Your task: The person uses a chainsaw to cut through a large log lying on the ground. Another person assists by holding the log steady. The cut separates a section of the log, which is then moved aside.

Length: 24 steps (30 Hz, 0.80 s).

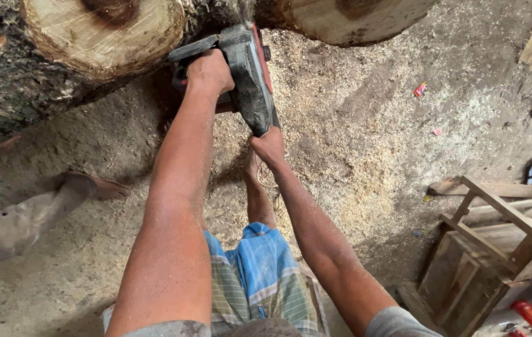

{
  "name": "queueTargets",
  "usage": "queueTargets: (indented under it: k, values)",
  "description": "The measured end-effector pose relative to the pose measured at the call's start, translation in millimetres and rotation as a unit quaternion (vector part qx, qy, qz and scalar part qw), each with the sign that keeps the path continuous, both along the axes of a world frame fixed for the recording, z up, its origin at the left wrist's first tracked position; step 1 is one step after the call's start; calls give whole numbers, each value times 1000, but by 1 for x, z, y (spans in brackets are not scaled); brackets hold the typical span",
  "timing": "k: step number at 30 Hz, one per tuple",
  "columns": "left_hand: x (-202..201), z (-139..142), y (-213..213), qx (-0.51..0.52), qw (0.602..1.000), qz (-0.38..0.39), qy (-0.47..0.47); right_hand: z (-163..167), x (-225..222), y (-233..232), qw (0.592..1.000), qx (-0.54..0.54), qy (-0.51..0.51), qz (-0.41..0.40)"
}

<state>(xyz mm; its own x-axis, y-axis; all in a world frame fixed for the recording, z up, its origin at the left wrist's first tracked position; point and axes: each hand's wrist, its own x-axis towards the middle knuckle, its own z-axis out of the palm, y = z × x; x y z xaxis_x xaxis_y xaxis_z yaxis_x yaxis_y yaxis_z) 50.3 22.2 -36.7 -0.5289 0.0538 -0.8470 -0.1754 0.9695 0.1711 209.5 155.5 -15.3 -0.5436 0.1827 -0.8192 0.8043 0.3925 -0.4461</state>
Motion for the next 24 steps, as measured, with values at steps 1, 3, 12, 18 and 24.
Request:
queueTargets:
  k: [1, 3, 12, 18, 24]
  values:
    - [-1, 0, 0, 1, 1000, 2, 4, 0, 0, 0, 1000, -1, 6, 2]
    - [0, 0, -1, 5, 1000, 5, 9, 1, 0, 0, 1000, -1, 15, 3]
    - [-2, 0, -4, -1, 1000, -6, 2, 4, 3, -4, 1000, 7, 19, -14]
    - [-4, 1, -2, -7, 999, -1, -46, 2, 4, -4, 1000, 15, 23, -7]
    - [-5, 2, -2, -2, 1000, 2, -3, 3, 5, -4, 999, 4, 37, -13]
